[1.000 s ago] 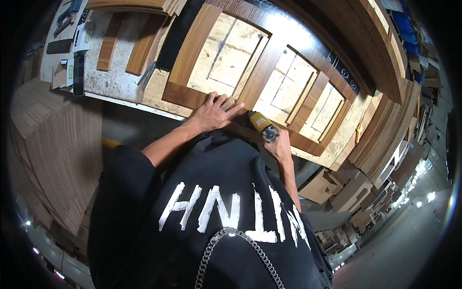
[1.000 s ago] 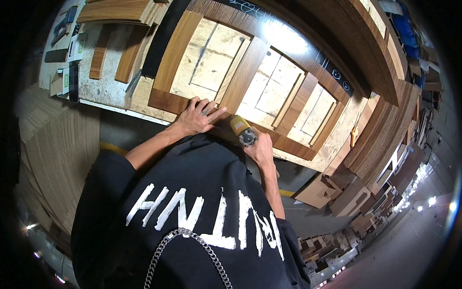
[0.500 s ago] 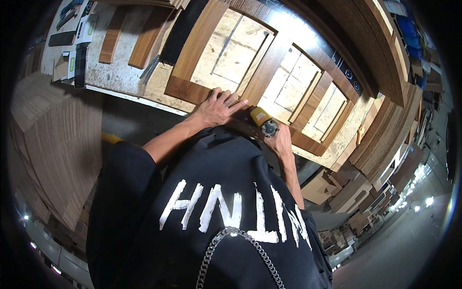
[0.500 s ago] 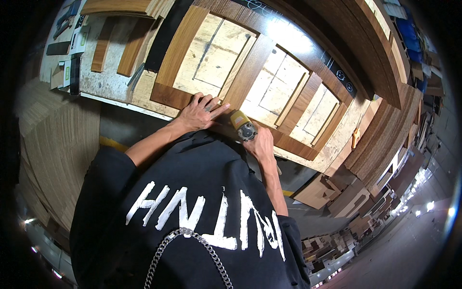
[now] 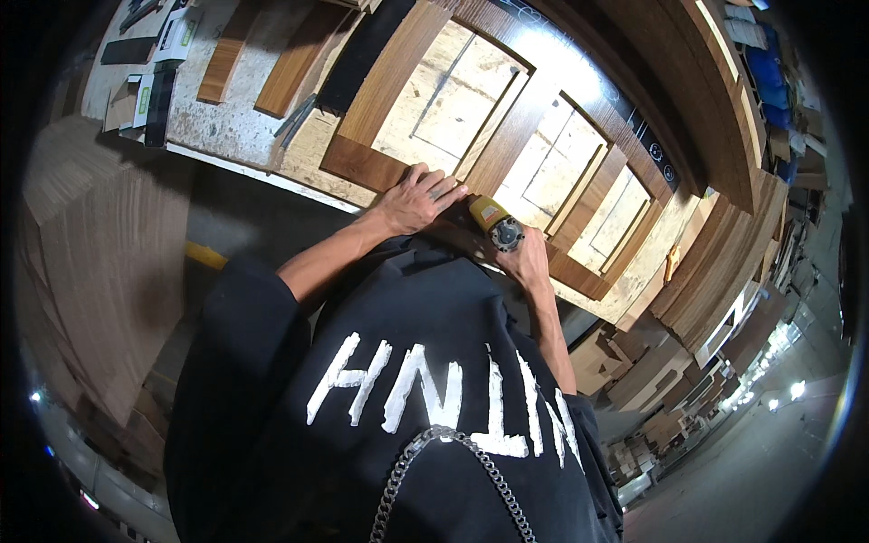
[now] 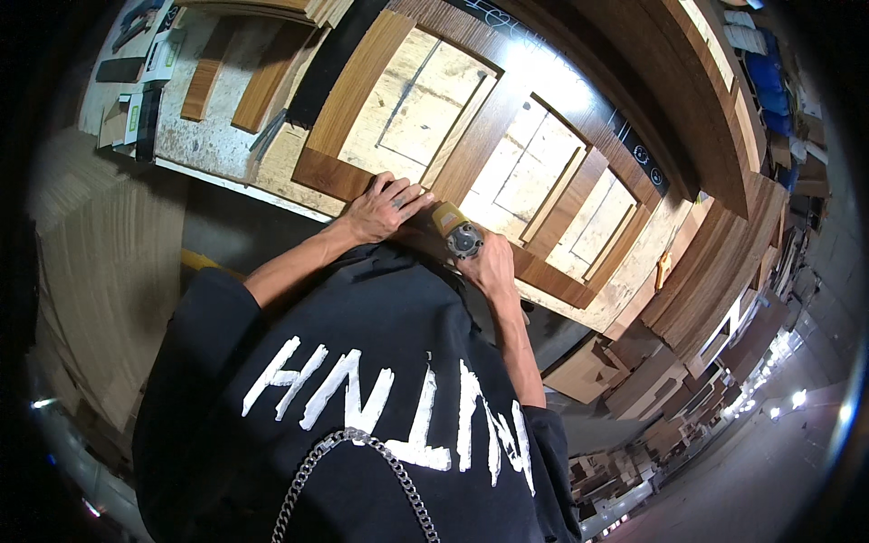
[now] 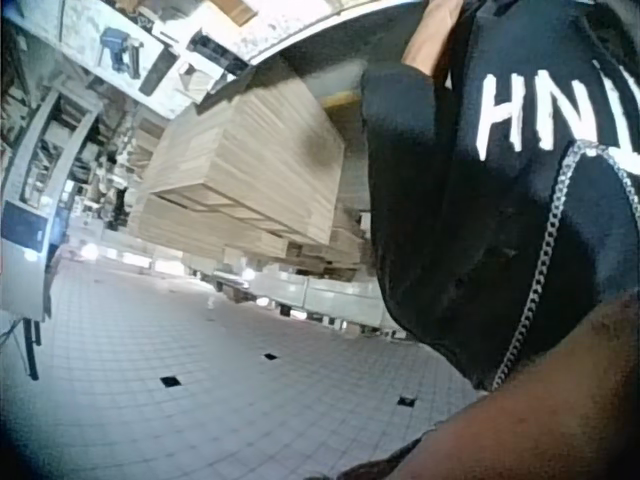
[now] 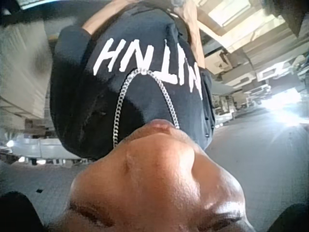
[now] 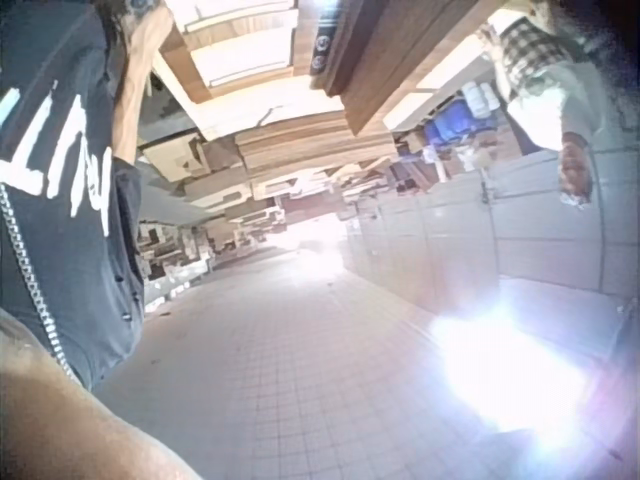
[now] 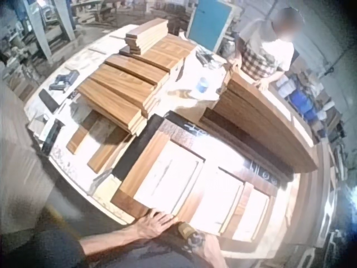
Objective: The person assembles wooden frames by aligning wooden slats and fastening them with a pneumatic nail gun. They repeatedly position pieces, drive nails, and stack completed frames on the workbench.
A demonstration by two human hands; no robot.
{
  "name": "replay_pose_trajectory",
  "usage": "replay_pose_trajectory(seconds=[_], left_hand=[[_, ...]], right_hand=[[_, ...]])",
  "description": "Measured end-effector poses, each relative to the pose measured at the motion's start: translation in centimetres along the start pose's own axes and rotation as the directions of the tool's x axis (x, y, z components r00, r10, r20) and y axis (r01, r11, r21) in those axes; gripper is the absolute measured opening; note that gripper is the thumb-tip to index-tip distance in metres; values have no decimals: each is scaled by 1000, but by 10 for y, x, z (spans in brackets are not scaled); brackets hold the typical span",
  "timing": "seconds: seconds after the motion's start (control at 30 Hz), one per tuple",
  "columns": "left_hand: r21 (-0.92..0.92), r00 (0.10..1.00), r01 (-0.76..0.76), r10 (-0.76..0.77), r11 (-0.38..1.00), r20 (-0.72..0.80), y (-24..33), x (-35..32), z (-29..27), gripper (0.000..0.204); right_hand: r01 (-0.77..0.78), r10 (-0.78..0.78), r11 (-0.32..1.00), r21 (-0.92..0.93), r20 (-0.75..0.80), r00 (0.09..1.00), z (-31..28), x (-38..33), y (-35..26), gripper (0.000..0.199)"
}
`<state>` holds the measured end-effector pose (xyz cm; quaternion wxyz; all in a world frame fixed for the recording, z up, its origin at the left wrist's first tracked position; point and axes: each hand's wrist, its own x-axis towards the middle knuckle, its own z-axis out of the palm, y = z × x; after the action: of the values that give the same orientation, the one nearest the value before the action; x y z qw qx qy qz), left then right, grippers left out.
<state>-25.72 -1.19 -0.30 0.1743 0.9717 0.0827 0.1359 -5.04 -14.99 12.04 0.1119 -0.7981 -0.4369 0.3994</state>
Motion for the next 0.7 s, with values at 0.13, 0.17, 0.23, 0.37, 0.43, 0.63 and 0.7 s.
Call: replay_pose_trajectory(seconds=[0.13, 0.17, 0.23, 0.37, 0.43, 0.63, 0.7], left_hand=[[8, 1000, -9, 8, 1000, 12, 1, 0, -4, 56], [10, 1000, -9, 9, 1000, 9, -1, 0, -1, 56], [-6, 999, -9, 9, 1000, -35, 0, 2, -2, 57], [13, 998, 66, -66, 998, 24, -7, -6, -3, 72], [-75, 968, 250, -252, 965, -11, -11, -24, -28, 86], [-82, 756, 614, -615, 785, -224, -69, -101, -56, 117], [-159, 730, 626, -646, 763, -224, -71, -102, -57, 110]], right_hand=[[-67, 67, 998, 14, 17, 998, -3, 1, -12, 39], [-91, 90, 996, 20, 19, 996, -3, 1, -14, 40], [-126, 126, 992, 2, 22, 992, -4, 2, -17, 41], [-69, 69, 997, -34, 13, 998, -5, 1, -16, 37], [-56, 57, 998, -30, 9, 998, -3, -10, -8, 34], [-192, 194, 979, 69, -17, 981, 5, -36, 3, 35], [-164, 165, 985, 62, -14, 986, 4, -30, -18, 37]])
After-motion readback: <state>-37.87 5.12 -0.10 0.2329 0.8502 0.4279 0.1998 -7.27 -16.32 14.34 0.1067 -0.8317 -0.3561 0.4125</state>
